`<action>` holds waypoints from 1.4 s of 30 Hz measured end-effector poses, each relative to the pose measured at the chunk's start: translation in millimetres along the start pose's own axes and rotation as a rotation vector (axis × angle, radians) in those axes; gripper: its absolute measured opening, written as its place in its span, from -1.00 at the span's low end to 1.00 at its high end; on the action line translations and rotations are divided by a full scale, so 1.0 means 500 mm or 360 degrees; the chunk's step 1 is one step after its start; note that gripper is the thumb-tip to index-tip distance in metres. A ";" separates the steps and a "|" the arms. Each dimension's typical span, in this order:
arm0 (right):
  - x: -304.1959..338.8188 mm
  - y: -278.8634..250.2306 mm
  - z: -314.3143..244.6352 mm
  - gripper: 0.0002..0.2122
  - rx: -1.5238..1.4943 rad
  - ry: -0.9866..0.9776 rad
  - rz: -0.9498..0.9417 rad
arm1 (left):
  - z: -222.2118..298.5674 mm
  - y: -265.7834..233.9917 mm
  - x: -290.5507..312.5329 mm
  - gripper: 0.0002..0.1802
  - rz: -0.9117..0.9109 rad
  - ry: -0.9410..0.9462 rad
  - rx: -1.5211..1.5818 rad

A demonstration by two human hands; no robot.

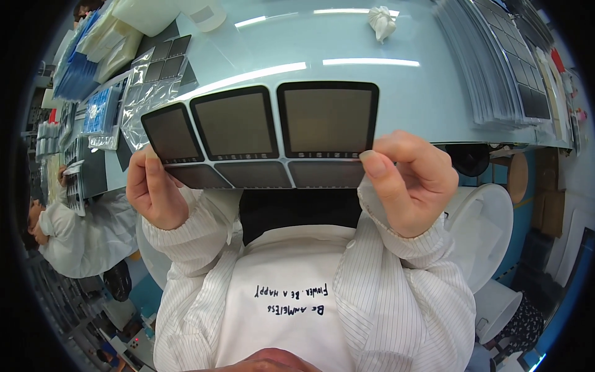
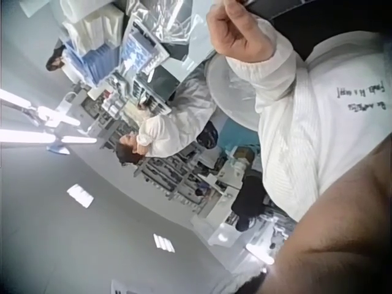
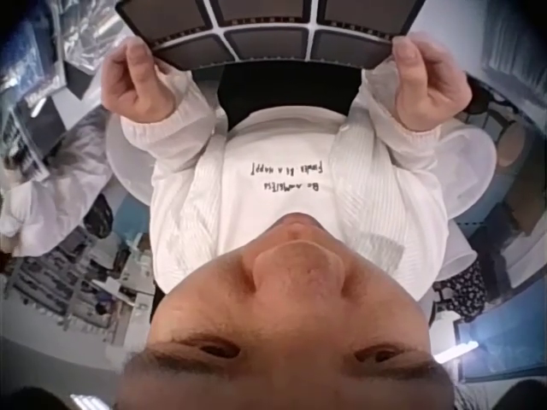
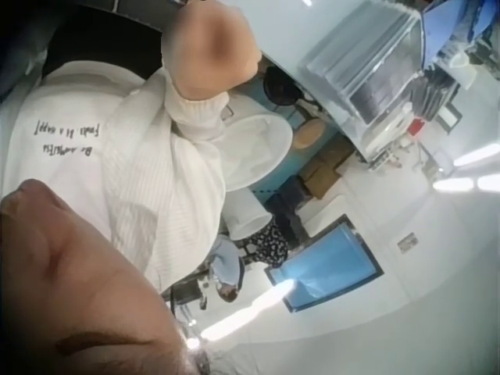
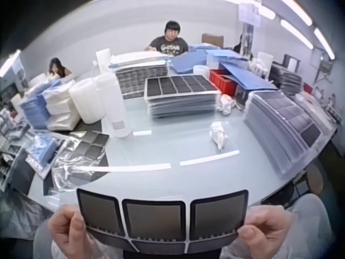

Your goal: Cleaning and inspecting small rectangular solar cells or glass panels on a grid tray.

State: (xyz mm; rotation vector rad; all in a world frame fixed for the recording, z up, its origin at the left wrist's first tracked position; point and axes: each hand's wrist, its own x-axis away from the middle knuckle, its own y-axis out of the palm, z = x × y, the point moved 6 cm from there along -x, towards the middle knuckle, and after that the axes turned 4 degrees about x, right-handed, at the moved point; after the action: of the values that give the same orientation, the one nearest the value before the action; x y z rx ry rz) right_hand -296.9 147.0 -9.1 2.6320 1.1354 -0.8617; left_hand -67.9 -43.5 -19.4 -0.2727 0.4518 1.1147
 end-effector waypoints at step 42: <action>-0.062 -0.038 0.010 -0.82 -0.0303 0.0221 0.0191 | -0.036 0.006 0.023 -0.83 -0.0178 -0.0330 0.0103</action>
State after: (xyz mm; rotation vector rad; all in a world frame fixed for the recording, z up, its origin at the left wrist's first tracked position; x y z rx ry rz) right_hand -329.5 139.7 5.8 2.6028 1.0208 -0.5278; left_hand -70.4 -40.9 -40.5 -0.1220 0.2840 1.0050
